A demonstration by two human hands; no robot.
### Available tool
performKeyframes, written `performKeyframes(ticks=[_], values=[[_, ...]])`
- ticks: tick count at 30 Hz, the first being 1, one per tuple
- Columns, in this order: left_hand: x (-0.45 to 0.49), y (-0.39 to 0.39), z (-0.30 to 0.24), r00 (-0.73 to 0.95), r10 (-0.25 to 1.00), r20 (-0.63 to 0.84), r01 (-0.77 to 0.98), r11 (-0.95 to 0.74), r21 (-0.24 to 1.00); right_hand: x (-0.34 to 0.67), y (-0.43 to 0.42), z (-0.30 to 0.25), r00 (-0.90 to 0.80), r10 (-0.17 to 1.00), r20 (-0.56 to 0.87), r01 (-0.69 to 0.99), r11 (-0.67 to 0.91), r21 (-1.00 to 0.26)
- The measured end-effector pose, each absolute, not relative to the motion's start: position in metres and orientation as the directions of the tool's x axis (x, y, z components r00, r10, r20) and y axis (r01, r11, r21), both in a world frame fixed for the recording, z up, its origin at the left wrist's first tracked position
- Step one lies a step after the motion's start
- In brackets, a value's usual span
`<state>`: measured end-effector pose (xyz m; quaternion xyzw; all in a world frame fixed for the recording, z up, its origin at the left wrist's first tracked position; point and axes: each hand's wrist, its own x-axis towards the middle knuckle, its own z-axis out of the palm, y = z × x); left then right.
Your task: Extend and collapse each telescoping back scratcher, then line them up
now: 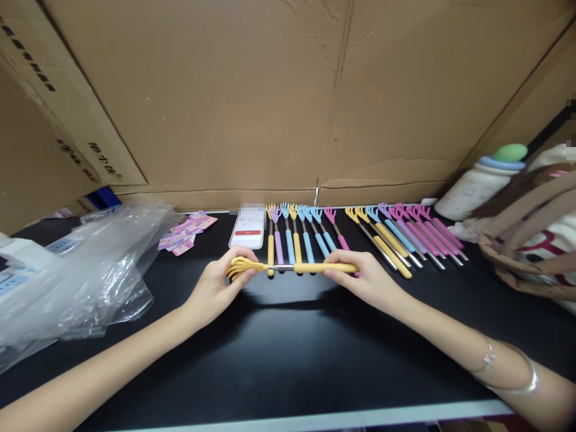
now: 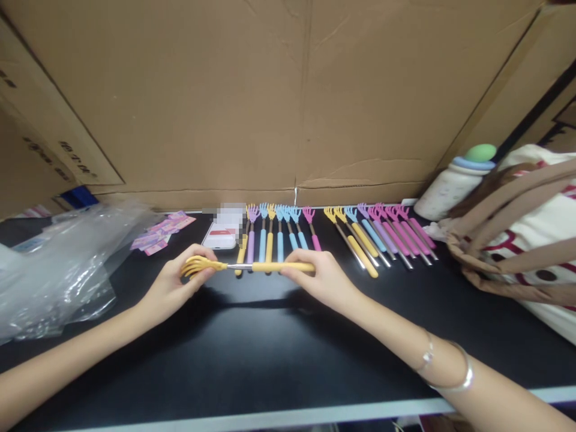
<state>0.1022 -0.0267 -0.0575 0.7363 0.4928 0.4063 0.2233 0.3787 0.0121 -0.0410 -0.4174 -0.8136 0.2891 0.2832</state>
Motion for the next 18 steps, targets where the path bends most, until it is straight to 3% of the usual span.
performKeyframes(ticks=[5,8,14,18], values=[[0.102,-0.025,-0.060,0.209,0.942,0.262,0.418,-0.328,0.847,0.381,0.012,-0.040,-0.520,0.809,0.275,0.536,0.560,-0.632],[0.101,-0.023,-0.063,0.201,0.956,0.215,0.353,-0.276,0.894,0.384,0.011,-0.041,-0.530,0.783,0.325,0.588,0.616,-0.524],[0.105,-0.024,-0.064,0.190,0.972,0.134,0.291,-0.187,0.938,0.390,0.009,-0.037,-0.616,0.537,0.575,0.620,0.782,-0.067],[0.106,-0.025,-0.061,0.181,0.977,0.115,0.295,-0.165,0.941,0.391,0.007,-0.036,-0.665,0.452,0.595,0.622,0.776,0.106]])
